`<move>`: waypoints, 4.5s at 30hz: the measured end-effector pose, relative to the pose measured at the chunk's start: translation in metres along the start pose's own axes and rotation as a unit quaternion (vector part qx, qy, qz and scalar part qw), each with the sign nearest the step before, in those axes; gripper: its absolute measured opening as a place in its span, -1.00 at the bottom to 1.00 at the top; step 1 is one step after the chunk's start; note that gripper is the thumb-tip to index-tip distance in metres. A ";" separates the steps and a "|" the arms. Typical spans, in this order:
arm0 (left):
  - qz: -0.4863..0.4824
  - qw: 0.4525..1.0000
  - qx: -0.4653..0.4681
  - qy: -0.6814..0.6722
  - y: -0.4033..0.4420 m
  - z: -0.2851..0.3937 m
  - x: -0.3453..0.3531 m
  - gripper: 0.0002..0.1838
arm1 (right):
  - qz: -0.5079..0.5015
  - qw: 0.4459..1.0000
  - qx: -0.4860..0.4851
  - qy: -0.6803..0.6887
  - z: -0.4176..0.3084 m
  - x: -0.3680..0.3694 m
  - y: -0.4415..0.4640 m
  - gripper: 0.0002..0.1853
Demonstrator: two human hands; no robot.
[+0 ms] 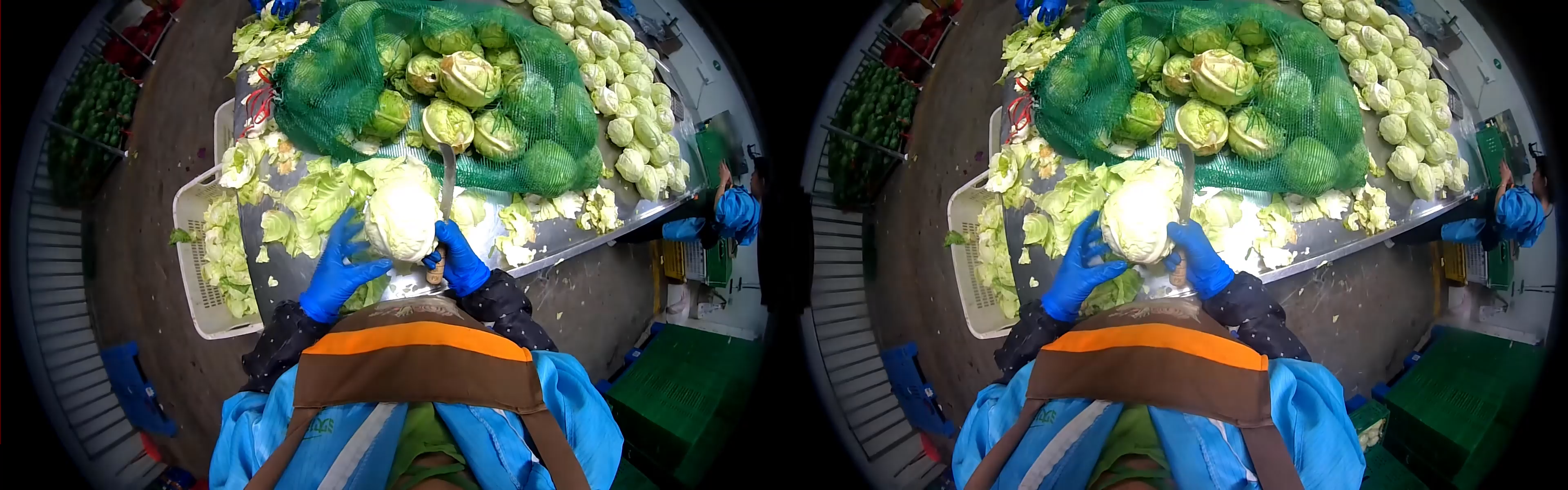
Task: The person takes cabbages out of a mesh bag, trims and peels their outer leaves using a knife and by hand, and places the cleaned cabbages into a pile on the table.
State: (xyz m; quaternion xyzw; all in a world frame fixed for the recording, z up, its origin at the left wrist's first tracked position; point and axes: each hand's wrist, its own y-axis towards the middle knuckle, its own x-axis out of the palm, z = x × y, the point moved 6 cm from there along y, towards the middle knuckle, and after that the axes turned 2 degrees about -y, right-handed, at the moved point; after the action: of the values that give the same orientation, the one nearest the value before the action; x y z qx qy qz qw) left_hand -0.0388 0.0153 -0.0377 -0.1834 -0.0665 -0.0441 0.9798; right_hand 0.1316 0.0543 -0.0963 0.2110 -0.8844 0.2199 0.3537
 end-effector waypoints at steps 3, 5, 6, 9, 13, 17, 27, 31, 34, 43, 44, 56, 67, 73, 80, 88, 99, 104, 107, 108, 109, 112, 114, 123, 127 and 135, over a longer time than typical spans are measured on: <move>0.041 0.982 0.148 0.110 0.001 0.025 0.004 0.32 | 0.098 0.989 0.002 -0.112 -0.013 0.016 -0.006 -0.46; 0.035 0.965 0.225 0.133 0.006 0.037 0.016 0.34 | 0.072 0.992 -0.021 -0.098 -0.023 0.031 -0.011 -0.39; 0.048 0.971 0.217 0.083 0.010 0.035 0.018 0.34 | 0.058 0.994 -0.034 -0.092 -0.028 0.035 -0.011 -0.35; 0.090 0.929 0.293 0.208 0.006 0.046 0.018 0.31 | 0.007 0.999 0.010 -0.045 -0.013 0.021 -0.010 -0.32; 0.031 0.966 0.234 0.104 0.004 0.055 0.012 0.14 | 0.004 0.993 0.070 0.092 -0.004 0.025 -0.011 -0.31; 0.010 0.913 0.344 0.219 0.002 0.081 0.000 -0.23 | -0.133 0.959 0.079 0.239 -0.009 0.049 -0.013 -0.35; -0.154 0.911 0.297 0.241 0.020 0.102 0.002 -0.75 | -0.134 0.950 0.121 0.254 0.004 0.041 -0.015 -0.37; -0.106 0.923 0.285 0.235 0.016 0.097 0.000 -0.80 | 0.009 0.987 0.124 0.105 0.003 0.038 -0.014 -0.36; -0.032 0.925 0.295 0.237 0.009 0.088 0.002 -0.86 | 0.015 0.983 0.130 0.126 0.004 0.039 -0.015 -0.37; -0.193 0.959 0.120 -0.169 -0.018 0.029 -0.021 -0.49 | 0.001 0.991 0.015 0.134 -0.013 0.023 -0.006 -0.35; -0.128 0.978 0.120 -0.116 -0.019 0.030 -0.033 -0.32 | 0.012 0.996 0.000 0.088 -0.013 0.020 -0.007 -0.32; -0.237 0.860 -0.231 -0.389 -0.005 0.003 0.027 0.01 | -0.117 0.942 -0.198 -0.244 -0.083 0.071 -0.025 0.15; -0.200 0.977 0.068 0.036 -0.027 0.017 0.008 0.20 | 0.014 0.695 -0.260 -0.670 -0.060 0.034 -0.071 -0.79; -0.170 0.958 0.112 0.203 -0.044 0.039 0.030 0.17 | -0.053 0.636 -0.192 -0.746 -0.066 0.040 -0.076 -0.87; -0.173 0.939 0.153 0.255 -0.053 0.043 0.044 0.10 | -0.044 0.532 -0.057 -0.844 -0.072 -0.003 -0.053 -0.78; -0.085 0.994 0.007 0.069 -0.012 0.022 0.051 -0.06 | -0.030 0.975 -0.045 -0.217 -0.050 -0.005 -0.067 -0.18; -0.119 0.986 -0.098 -0.060 0.079 -0.005 0.139 -0.38 | 0.246 0.894 -0.360 0.105 -0.256 -0.215 -0.160 -0.41; -0.023 0.843 0.313 0.437 0.090 -0.015 0.146 -0.19 | 0.327 0.881 -0.338 0.044 -0.371 -0.367 -0.175 -0.27; -0.035 0.798 0.226 0.558 0.102 -0.028 0.161 -0.02 | 0.341 0.902 -0.266 0.006 -0.429 -0.413 -0.149 -0.21; -0.048 0.789 0.211 0.575 0.109 -0.041 0.161 0.03 | 0.359 0.897 -0.259 0.006 -0.446 -0.409 -0.133 -0.23; -0.047 0.778 0.189 0.597 0.112 -0.049 0.163 0.08 | 0.358 0.906 -0.224 -0.025 -0.461 -0.439 -0.121 -0.30; -0.063 0.765 0.148 0.623 0.122 -0.074 0.161 0.09 | 0.471 0.761 -0.445 -0.046 -0.515 -0.405 -0.073 -0.33; -0.059 0.773 0.140 0.616 0.126 -0.075 0.163 0.05 | 0.597 0.662 -0.358 -0.278 -0.549 -0.440 -0.050 -0.24; -0.065 0.858 0.049 0.508 0.137 -0.075 0.160 -0.19 | 0.647 0.390 -0.217 -0.618 -0.631 -0.532 0.027 0.07; -0.028 0.796 0.126 0.591 0.139 -0.075 0.160 -0.28 | 0.592 0.310 -0.231 -0.707 -0.632 -0.465 0.036 -0.43; 0.115 0.719 0.134 0.672 0.127 -0.078 0.111 -0.41 | 0.201 0.593 -0.341 -0.701 -0.468 -0.284 0.070 -0.80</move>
State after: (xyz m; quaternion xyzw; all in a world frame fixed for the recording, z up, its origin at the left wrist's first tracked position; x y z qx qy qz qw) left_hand 0.0937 0.0977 -0.1387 0.0215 0.6263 -0.0329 0.7786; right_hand 0.5318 0.4251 -0.0112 -0.0192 -0.8898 -0.2482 -0.3825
